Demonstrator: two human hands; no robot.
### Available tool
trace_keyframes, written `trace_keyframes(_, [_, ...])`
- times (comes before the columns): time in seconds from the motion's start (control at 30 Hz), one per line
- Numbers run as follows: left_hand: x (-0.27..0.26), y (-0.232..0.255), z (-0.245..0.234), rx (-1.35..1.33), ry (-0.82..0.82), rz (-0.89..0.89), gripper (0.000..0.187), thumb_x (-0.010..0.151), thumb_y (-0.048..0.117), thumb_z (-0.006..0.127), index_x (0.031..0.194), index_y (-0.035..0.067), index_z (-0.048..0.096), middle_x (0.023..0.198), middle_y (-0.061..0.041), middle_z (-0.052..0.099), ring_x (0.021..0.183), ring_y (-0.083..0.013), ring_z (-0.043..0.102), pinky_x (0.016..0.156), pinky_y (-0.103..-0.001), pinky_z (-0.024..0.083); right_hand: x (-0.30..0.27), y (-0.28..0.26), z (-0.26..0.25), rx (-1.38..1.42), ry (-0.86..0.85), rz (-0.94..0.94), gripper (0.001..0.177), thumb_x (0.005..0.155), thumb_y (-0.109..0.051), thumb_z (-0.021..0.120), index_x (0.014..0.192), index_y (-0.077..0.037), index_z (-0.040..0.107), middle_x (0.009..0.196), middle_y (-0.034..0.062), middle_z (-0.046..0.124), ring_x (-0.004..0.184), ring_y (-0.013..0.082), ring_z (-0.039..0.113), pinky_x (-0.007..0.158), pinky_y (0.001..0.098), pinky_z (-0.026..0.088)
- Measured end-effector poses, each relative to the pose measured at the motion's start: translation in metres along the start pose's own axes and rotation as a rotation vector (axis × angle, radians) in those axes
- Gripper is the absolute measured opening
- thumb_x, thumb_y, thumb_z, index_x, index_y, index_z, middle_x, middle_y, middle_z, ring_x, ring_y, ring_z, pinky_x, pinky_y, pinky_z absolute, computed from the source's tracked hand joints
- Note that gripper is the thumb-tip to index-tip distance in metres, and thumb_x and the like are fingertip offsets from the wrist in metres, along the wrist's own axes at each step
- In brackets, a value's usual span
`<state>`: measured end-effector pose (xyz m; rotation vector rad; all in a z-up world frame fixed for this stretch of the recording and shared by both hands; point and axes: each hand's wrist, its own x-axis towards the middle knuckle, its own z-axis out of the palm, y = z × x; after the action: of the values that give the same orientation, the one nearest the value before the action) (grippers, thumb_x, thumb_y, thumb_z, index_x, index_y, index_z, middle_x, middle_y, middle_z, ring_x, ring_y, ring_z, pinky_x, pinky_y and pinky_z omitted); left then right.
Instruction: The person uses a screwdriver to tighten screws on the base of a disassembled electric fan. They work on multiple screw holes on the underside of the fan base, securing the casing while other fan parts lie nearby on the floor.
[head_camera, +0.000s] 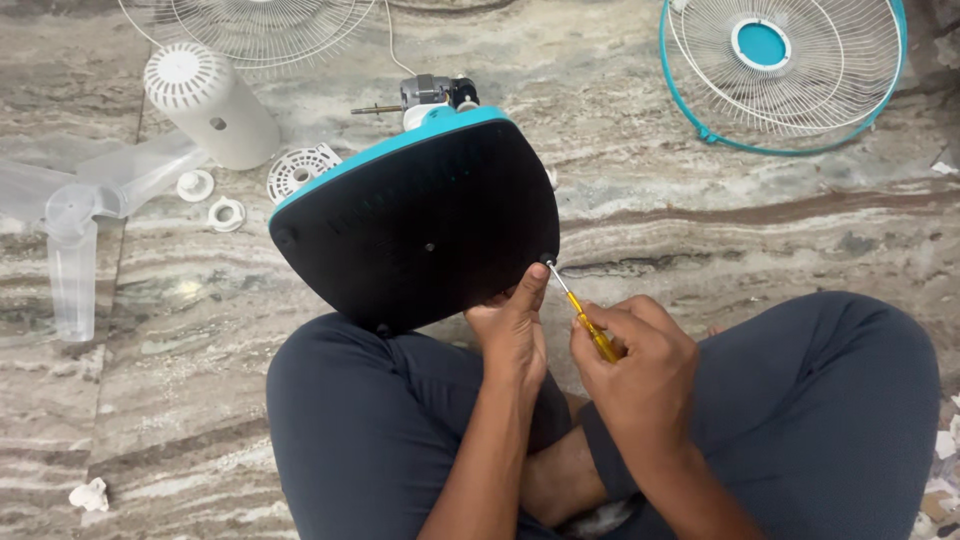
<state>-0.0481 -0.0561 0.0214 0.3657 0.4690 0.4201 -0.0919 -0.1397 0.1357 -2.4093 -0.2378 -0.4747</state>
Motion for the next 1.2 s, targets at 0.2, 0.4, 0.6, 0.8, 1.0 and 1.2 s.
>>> trace_keyframes(0.2, [0.001,0.001,0.000,0.049,0.012,-0.013,0.063,0.074,-0.011,0.083,0.130,0.004,0.057,0.115,-0.007,0.065,0.097,-0.0181,0.068,0.086,-0.034,0.063,0.001,0.003,-0.001,-0.051,-0.045,-0.036,0.018,0.080,-0.008,0.081,0.097,-0.003,0.079,0.082,0.0103,0.071,0.064,0.0231,0.070,0.058,0.0334,0.054])
trace_keyframes(0.4, [0.013,-0.001,0.003,-0.002,-0.007,0.029,0.061,0.076,-0.012,0.081,0.130,0.005,0.058,0.115,-0.007,0.065,0.098,-0.0183,0.067,0.087,-0.034,0.062,0.004,0.004,0.002,-0.015,-0.051,0.026,0.022,0.086,-0.012,0.081,0.105,-0.001,0.077,0.087,0.0122,0.074,0.065,0.0227,0.071,0.057,0.0335,0.055])
trace_keyframes(0.6, [0.037,0.011,0.014,-0.050,-0.001,0.037,0.061,0.075,-0.013,0.080,0.128,0.005,0.056,0.117,-0.007,0.064,0.101,-0.0197,0.068,0.091,-0.036,0.063,0.014,0.000,0.001,0.007,-0.065,-0.002,0.028,0.082,-0.013,0.084,0.107,-0.001,0.077,0.088,0.0142,0.074,0.061,0.0225,0.070,0.056,0.0333,0.053])
trace_keyframes(0.8, [0.053,0.012,0.019,-0.016,0.003,0.057,0.066,0.073,-0.013,0.081,0.130,0.008,0.054,0.118,-0.006,0.063,0.101,-0.0198,0.067,0.088,-0.036,0.064,0.022,-0.006,0.010,0.066,-0.010,-0.120,0.031,0.081,-0.004,0.081,0.111,0.000,0.076,0.100,0.0154,0.076,0.083,0.0245,0.075,0.071,0.0314,0.058])
trace_keyframes(1.0, [0.057,0.008,0.007,-0.012,-0.029,0.092,0.068,0.074,-0.014,0.081,0.132,0.008,0.055,0.120,-0.006,0.063,0.104,-0.0198,0.067,0.087,-0.035,0.063,0.020,-0.010,0.016,0.046,-0.005,-0.059,0.023,0.078,-0.005,0.081,0.100,0.000,0.079,0.085,0.0137,0.074,0.069,0.0238,0.074,0.061,0.0319,0.055])
trace_keyframes(1.2, [0.053,0.009,0.004,-0.008,-0.015,0.054,0.068,0.075,-0.014,0.080,0.133,0.010,0.055,0.121,-0.006,0.063,0.104,-0.0191,0.067,0.088,-0.034,0.063,0.016,-0.010,0.021,0.037,0.031,-0.067,0.015,0.077,-0.006,0.082,0.089,0.000,0.077,0.070,0.0114,0.066,0.055,0.0220,0.066,0.052,0.0334,0.049])
